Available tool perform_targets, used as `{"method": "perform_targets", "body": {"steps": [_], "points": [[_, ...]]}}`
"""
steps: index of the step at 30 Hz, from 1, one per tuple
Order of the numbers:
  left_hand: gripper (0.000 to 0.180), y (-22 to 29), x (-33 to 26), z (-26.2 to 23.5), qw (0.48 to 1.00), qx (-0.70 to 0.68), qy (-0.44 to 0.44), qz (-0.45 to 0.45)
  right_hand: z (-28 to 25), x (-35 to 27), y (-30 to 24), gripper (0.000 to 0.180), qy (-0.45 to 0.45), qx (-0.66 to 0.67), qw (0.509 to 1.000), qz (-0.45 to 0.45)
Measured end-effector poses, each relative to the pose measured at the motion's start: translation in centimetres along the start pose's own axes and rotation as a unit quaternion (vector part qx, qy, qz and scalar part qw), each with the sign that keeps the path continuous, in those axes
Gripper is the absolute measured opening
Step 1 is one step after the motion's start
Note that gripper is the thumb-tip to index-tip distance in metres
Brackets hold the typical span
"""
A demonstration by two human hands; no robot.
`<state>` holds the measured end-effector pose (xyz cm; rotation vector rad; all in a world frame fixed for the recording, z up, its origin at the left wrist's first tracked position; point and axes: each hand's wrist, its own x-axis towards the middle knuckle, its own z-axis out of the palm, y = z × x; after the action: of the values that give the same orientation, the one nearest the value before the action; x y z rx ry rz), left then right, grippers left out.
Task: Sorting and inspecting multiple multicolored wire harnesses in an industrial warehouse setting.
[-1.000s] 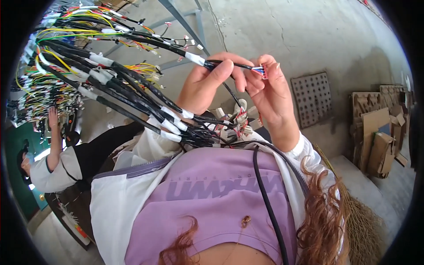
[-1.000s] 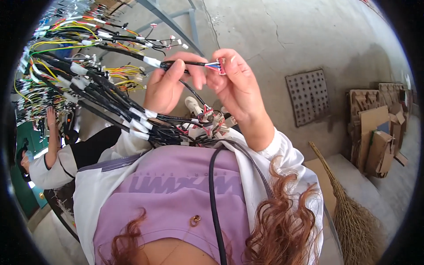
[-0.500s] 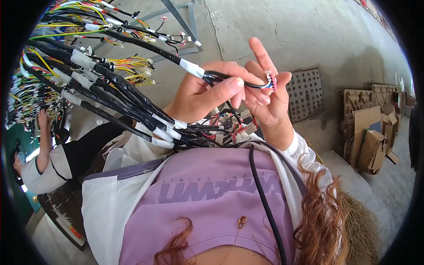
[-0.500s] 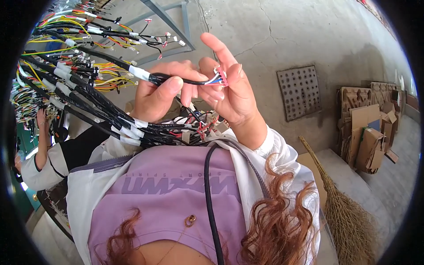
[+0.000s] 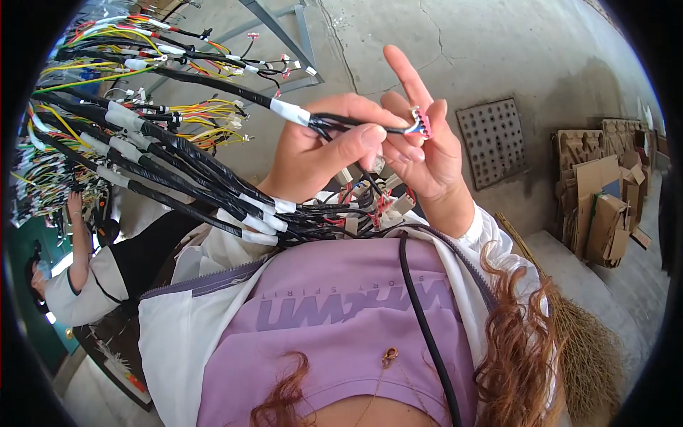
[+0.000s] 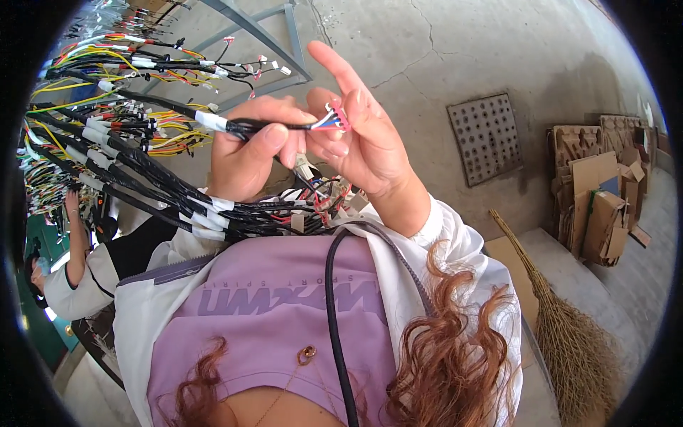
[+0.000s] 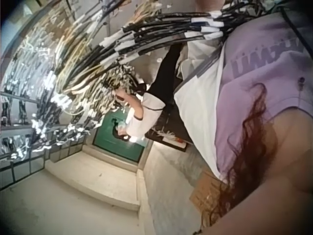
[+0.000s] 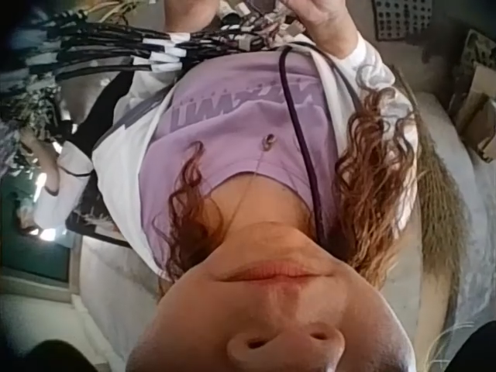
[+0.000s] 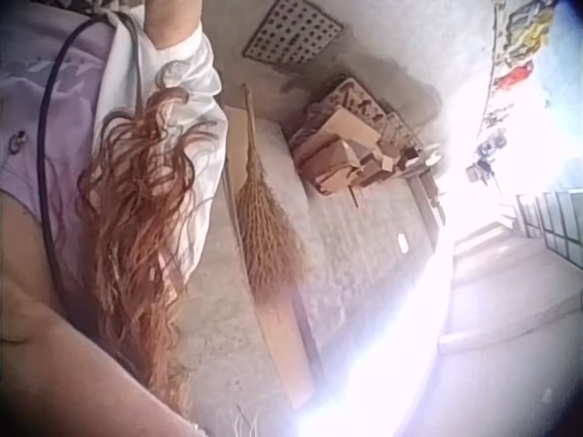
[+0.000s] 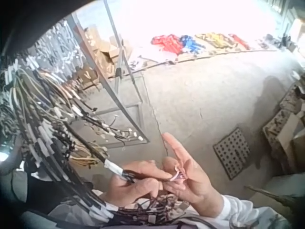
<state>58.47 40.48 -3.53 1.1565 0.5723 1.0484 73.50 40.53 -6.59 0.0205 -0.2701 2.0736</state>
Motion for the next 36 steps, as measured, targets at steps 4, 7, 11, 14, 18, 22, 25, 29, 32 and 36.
{"method": "perform_targets", "body": {"steps": [4, 7, 11, 14, 18, 22, 25, 29, 32, 36], "points": [[0.015, -0.5, 0.2, 0.0, 0.996, 0.001, 0.08, -0.046, 0.2, 0.2, -0.2, 0.06, 0.019, -0.095, 0.995, -0.015], [0.021, -0.5, 0.8, 0.2, 0.991, 0.052, 0.106, -0.06, -0.4, 0.5, -0.8, 0.06, 0.043, -0.179, 0.982, -0.034], [0.03, -1.6, 2.1, -0.4, 0.988, 0.031, 0.15, -0.033, 0.6, 1.0, -1.4, 0.05, 0.191, -0.463, 0.858, -0.117], [0.031, -1.5, 2.5, -0.9, 0.982, -0.01, 0.181, 0.045, -0.8, -1.3, -2.1, 0.034, 0.226, -0.551, 0.792, -0.137], [0.031, -1.5, 3.2, -1.0, 0.986, -0.012, 0.159, 0.038, -0.2, -3.8, -1.5, 0.023, 0.09, -0.401, 0.91, 0.056], [0.031, -1.0, 3.0, -1.2, 0.989, -0.01, 0.136, 0.055, -0.1, -3.1, -0.7, 0.015, 0.026, -0.522, 0.852, -0.017], [0.031, -1.0, 2.4, -0.9, 0.988, -0.018, 0.141, 0.053, -0.1, -3.2, -0.4, 0.017, -0.004, -0.527, 0.849, -0.047], [0.031, -0.8, 2.4, -0.4, 0.988, -0.03, 0.128, 0.08, -0.2, -3.1, -0.2, 0.017, -0.03, -0.49, 0.869, -0.058], [0.03, -1.1, 2.2, -0.6, 0.991, -0.019, 0.105, 0.084, -0.4, -3.2, -0.1, 0.014, -0.044, -0.475, 0.876, -0.072], [0.03, -0.9, 1.9, -0.4, 0.99, 0.004, 0.112, 0.088, -0.5, -3.3, -0.1, 0.013, -0.052, -0.465, 0.88, -0.077]]}}
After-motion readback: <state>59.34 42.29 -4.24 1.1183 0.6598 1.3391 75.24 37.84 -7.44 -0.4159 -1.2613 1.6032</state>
